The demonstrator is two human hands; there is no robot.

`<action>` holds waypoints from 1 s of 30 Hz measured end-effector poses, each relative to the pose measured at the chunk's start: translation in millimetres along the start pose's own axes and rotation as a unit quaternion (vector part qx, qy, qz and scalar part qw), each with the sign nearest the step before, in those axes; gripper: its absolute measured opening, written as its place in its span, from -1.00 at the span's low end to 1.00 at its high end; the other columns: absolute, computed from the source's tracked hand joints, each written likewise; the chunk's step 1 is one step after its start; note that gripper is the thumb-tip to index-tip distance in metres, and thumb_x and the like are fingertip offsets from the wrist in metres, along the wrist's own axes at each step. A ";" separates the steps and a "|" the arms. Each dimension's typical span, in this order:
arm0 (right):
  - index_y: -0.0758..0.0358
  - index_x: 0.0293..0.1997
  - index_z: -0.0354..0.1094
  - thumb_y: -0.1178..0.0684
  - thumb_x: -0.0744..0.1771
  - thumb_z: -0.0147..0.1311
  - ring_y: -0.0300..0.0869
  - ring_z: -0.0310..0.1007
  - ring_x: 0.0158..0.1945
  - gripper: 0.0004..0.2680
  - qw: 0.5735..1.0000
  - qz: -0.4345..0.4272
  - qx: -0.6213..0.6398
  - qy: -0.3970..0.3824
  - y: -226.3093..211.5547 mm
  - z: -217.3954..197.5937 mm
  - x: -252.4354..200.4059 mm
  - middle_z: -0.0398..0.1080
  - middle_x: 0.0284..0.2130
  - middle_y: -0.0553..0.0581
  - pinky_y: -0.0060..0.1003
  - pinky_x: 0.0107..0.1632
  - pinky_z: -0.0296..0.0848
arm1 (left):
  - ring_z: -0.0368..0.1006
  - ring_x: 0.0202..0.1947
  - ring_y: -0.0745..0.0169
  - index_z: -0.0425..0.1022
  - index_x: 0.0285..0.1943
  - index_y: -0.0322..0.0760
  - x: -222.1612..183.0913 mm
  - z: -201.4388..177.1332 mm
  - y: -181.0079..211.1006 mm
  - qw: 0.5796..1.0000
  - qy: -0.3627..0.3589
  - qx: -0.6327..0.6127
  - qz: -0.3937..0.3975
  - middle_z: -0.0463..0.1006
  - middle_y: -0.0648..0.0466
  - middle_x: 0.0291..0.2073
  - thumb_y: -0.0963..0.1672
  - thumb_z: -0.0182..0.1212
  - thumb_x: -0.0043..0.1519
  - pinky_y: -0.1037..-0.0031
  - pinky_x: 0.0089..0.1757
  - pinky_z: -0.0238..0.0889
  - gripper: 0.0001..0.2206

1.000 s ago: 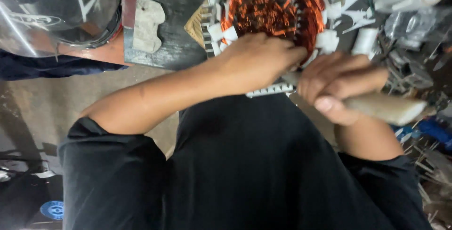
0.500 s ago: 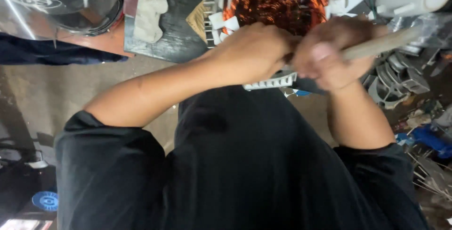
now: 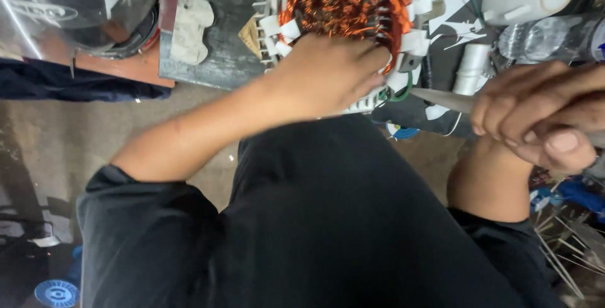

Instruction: Winding copper wire into a motor stator and using a mallet to seat the windings.

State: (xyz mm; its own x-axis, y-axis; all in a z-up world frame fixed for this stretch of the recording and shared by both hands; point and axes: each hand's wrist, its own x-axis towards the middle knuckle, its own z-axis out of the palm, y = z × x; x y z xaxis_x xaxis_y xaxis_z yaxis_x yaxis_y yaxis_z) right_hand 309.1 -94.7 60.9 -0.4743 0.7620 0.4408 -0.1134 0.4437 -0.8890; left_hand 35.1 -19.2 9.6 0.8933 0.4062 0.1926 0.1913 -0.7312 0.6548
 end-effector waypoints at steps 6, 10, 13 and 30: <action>0.03 -0.55 0.16 0.11 0.32 -0.14 -0.42 0.09 -0.83 -0.82 0.988 -0.131 0.080 -0.004 12.5 1.0 36.4 0.19 -0.78 -0.13 -0.45 -0.74 0.39 | 0.37 -0.41 0.32 0.31 0.10 -0.06 8.2 14.0 39.3 0.920 0.138 0.361 -0.059 0.39 0.10 -0.16 0.47 0.22 0.11 0.59 -0.49 0.21 -0.21; 0.07 -0.62 0.12 0.11 0.30 -0.15 -0.33 0.06 -0.83 -0.79 0.987 -0.102 0.116 -0.037 17.3 -3.2 61.1 0.19 -0.82 -0.09 -0.44 -0.71 0.35 | 0.33 -0.46 0.31 0.38 -0.13 -0.10 15.6 31.3 33.8 0.925 0.181 0.319 -0.096 0.42 0.16 -0.35 0.14 0.35 0.19 0.53 -0.56 0.19 -0.61; 0.07 -0.56 0.17 0.09 0.33 -0.17 -0.39 0.10 -0.82 -0.81 0.982 -0.084 0.150 -0.077 26.2 -14.6 61.7 0.19 -0.79 -0.13 -0.46 -0.71 0.33 | 0.36 -0.44 0.24 0.46 -0.17 -0.06 12.6 32.6 28.1 0.947 0.183 0.256 -0.067 0.48 0.13 -0.37 -0.07 0.29 0.22 0.47 -0.58 0.21 -0.88; 0.12 -0.55 0.19 0.20 0.30 -0.14 -0.39 0.32 -0.77 -0.83 0.957 -0.033 0.166 -0.235 52.0 -11.6 94.0 0.18 -0.78 -0.15 -0.56 -0.69 0.52 | 0.50 -0.27 0.09 0.48 -0.04 -0.21 10.5 27.0 22.1 0.977 0.126 0.131 -0.112 0.55 0.09 -0.24 -0.07 -0.02 0.39 0.29 -0.57 0.24 -0.81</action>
State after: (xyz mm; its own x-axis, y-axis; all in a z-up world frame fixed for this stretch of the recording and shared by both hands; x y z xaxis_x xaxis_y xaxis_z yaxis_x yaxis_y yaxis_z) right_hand 268.8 5.4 57.5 -0.7884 0.4055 0.4626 -0.3907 0.2508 -0.8857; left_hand 59.7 -45.9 6.4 0.6954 0.6695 0.2611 0.4976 -0.7107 0.4973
